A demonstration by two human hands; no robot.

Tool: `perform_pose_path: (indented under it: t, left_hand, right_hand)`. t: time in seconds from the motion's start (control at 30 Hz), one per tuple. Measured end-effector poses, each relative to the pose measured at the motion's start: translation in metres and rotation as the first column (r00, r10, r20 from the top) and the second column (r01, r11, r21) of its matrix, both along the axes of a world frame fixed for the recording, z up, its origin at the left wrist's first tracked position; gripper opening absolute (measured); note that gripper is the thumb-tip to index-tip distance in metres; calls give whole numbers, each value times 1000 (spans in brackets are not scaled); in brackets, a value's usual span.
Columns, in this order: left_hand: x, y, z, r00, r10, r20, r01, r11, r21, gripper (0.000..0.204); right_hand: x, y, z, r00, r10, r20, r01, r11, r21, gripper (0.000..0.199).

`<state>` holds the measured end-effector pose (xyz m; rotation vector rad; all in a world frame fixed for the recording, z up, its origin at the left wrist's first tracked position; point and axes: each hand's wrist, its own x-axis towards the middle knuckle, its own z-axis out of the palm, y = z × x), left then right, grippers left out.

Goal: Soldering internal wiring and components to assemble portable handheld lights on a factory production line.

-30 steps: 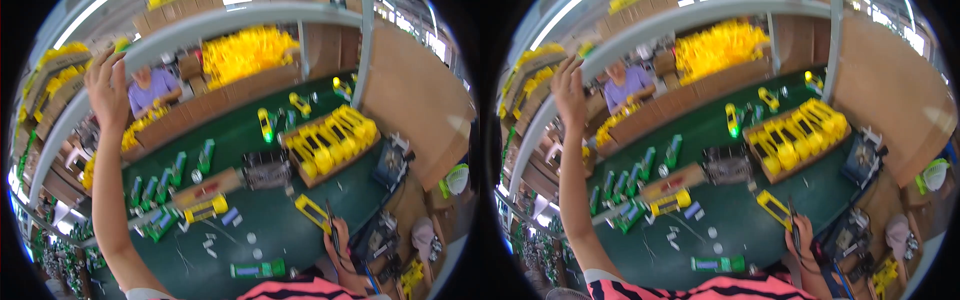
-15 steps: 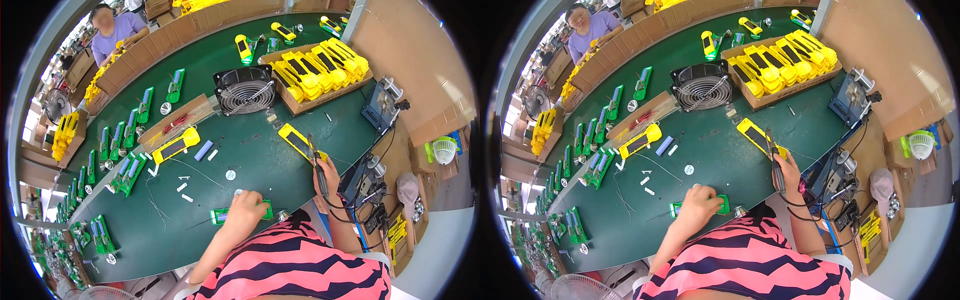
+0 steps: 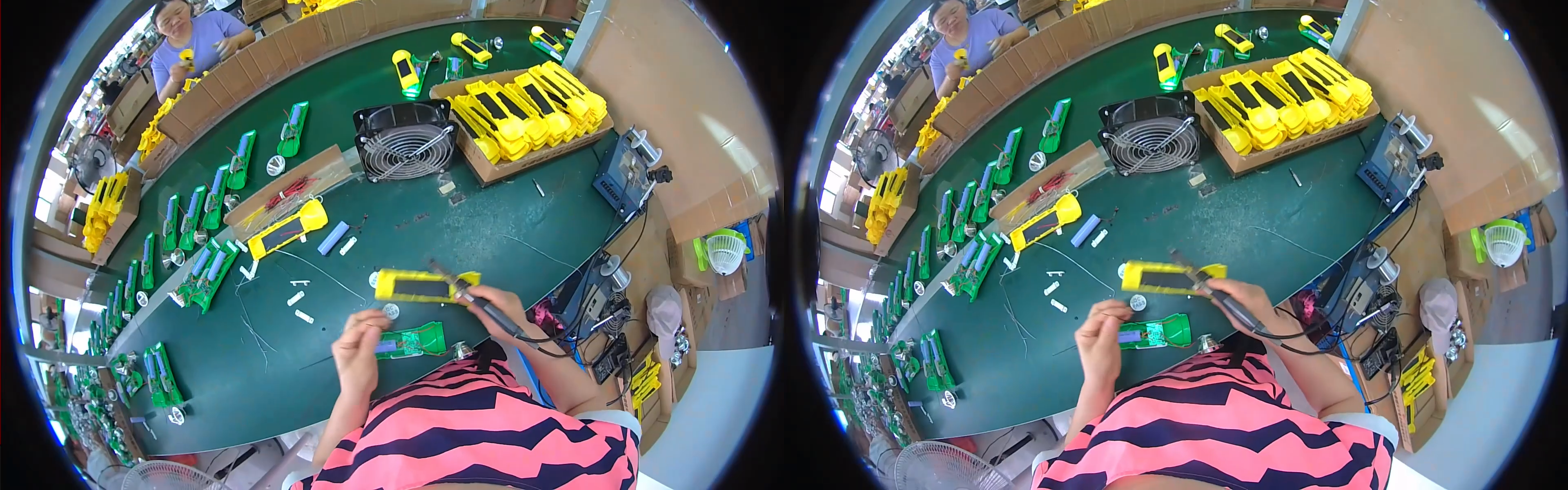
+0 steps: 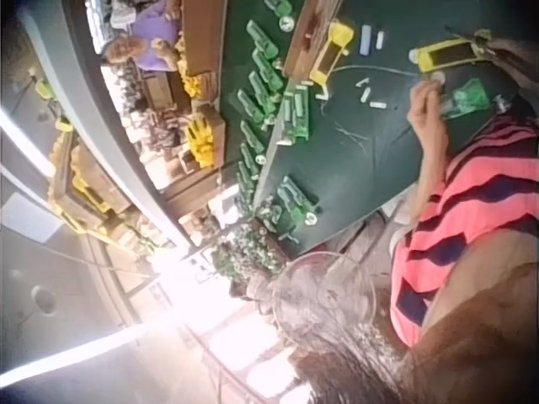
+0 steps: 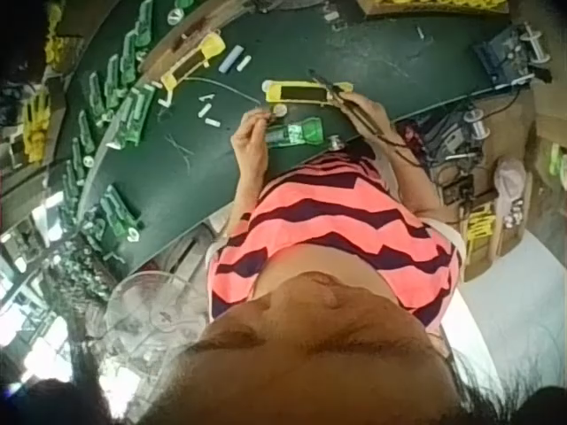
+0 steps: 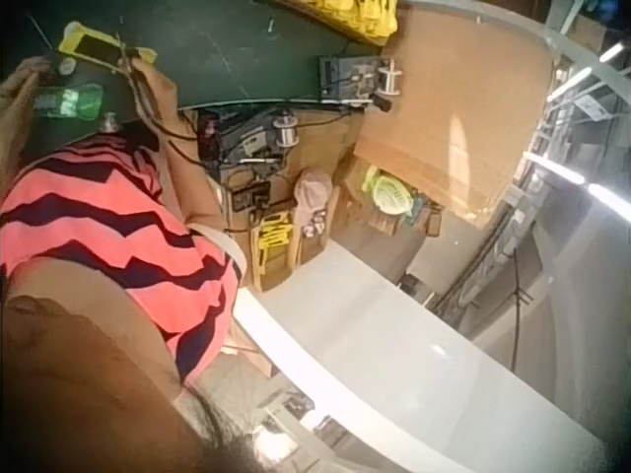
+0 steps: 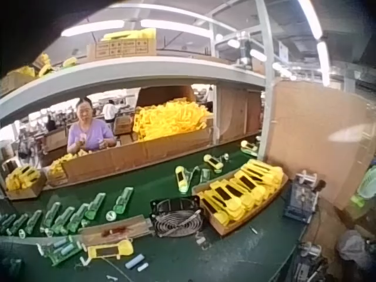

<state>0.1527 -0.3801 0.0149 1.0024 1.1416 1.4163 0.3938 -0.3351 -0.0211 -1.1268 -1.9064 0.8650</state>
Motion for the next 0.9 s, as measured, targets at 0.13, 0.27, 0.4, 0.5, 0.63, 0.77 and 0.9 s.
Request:
perform_pose_path:
  t: [0.13, 0.27, 0.4, 0.5, 0.63, 0.77, 0.9]
  left_hand:
    - [-16, 2, -1, 865, 158, -477, -170, 985, 18, 9]
    - [-23, 22, 12, 264, 295, -918, 87, 941, 327, 7]
    - [-34, 30, 7, 133, 22, -991, 291, 955, 61, 13]
    - [-31, 37, 12, 212, -115, -970, 366, 930, -30, 11]
    - [-30, 40, 13, 144, -120, -982, 408, 911, -52, 8]
    - [-25, 38, 13, -27, -70, -997, 409, 910, -75, 4]
    - [-24, 39, 10, -59, -77, -995, 396, 913, -94, 5]
  right_hand:
    - [-6, -1, -2, 985, 175, 9, -175, 980, 99, 37]
    - [-17, -4, -3, 990, 131, -50, -109, 945, 309, 38]
    - [-30, -8, 11, 994, 3, -106, 28, 959, 283, 34]
    - [-46, -13, 4, 740, -283, -611, -56, 878, -475, 18]
    - [-49, 0, 6, 775, -351, -526, -99, 754, -650, 11]
    - [-53, 2, 4, 783, -341, -521, -109, 749, -654, 12]
    - [-55, 2, 5, 805, -327, -494, -98, 749, -655, 13]
